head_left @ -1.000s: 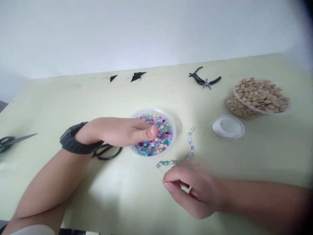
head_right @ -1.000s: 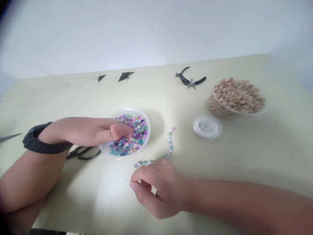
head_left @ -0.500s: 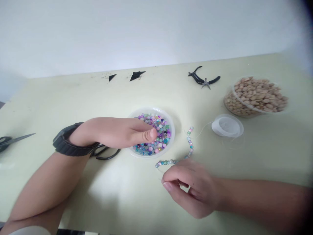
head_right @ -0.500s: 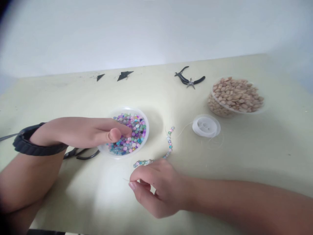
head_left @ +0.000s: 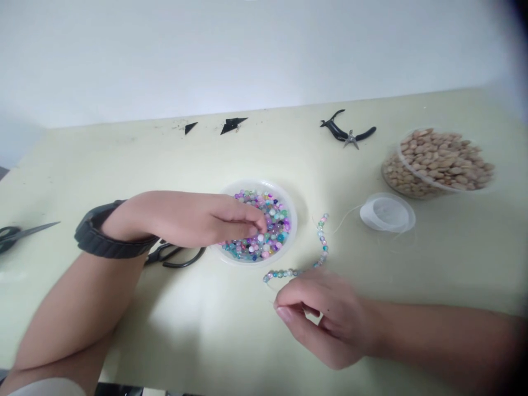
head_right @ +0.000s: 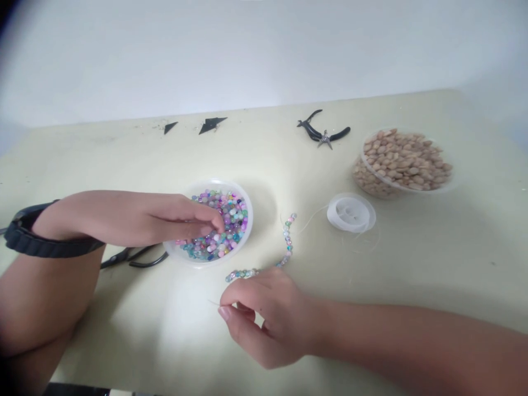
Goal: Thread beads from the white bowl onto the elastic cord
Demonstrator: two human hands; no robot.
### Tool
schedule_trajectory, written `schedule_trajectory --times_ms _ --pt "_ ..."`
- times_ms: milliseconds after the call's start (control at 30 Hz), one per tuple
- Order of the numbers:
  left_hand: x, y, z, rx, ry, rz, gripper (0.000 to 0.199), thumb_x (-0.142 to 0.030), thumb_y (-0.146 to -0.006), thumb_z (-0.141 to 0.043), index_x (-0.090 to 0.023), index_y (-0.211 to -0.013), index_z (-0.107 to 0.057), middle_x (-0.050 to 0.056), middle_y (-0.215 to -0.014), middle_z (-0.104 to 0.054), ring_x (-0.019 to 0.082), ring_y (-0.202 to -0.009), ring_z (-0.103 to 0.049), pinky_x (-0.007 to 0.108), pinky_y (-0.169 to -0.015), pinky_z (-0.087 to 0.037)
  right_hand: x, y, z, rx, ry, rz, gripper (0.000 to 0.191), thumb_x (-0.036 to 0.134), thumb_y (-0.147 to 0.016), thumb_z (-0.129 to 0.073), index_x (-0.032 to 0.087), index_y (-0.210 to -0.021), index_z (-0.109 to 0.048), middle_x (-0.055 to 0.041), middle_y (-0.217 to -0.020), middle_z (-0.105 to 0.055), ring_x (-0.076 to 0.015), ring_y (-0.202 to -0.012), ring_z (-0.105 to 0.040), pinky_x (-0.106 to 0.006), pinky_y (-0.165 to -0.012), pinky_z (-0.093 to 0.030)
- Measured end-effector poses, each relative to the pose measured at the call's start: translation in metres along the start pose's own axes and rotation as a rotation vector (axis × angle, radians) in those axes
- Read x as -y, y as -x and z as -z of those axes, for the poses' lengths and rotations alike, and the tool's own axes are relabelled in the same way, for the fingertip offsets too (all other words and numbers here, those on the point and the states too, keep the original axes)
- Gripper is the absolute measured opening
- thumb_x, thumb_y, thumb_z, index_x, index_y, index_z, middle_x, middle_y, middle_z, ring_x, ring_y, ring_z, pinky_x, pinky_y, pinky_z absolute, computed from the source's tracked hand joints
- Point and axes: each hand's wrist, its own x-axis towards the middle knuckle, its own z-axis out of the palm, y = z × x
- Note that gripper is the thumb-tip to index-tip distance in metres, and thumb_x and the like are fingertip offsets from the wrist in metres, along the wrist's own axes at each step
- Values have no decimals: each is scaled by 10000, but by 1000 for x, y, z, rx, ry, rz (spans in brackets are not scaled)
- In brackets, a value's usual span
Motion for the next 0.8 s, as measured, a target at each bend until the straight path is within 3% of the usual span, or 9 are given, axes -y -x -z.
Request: schedule_trajectory --times_ms 200,533,800 --pt "8 5 4 38 -21 -22 386 -188 -920 -556 -248 -1293 -637 46 -1193 -701 185 -976 -643 217 -809 -458 0 -1 0 15 -3 7 76 115 -913 -549 188 -928 -538 85 -599 -504 -52 -488 -421 -185 -522 -345" --pt "13 8 7 96 -37 -3 497 -169 -939 -578 -301 -1418 -549 48 -1349 -670 175 -1060 -696 199 -835 -519 0 0 0 28 10 -3 71 115 -915 -546 186 -918 -545 80 -583 -496 -61 -480 -416 -195 -507 -339" --pt "11 7 8 97 1 -28 506 -134 -936 -557 -267 -1425 -551 71 -1334 -679 174 -1068 -696 209 -847 -522 0 0 0 27 -13 7 64 117 -910 -544 181 -908 -542 85 -579 -469 -53 -481 -386 -182 -509 -323"
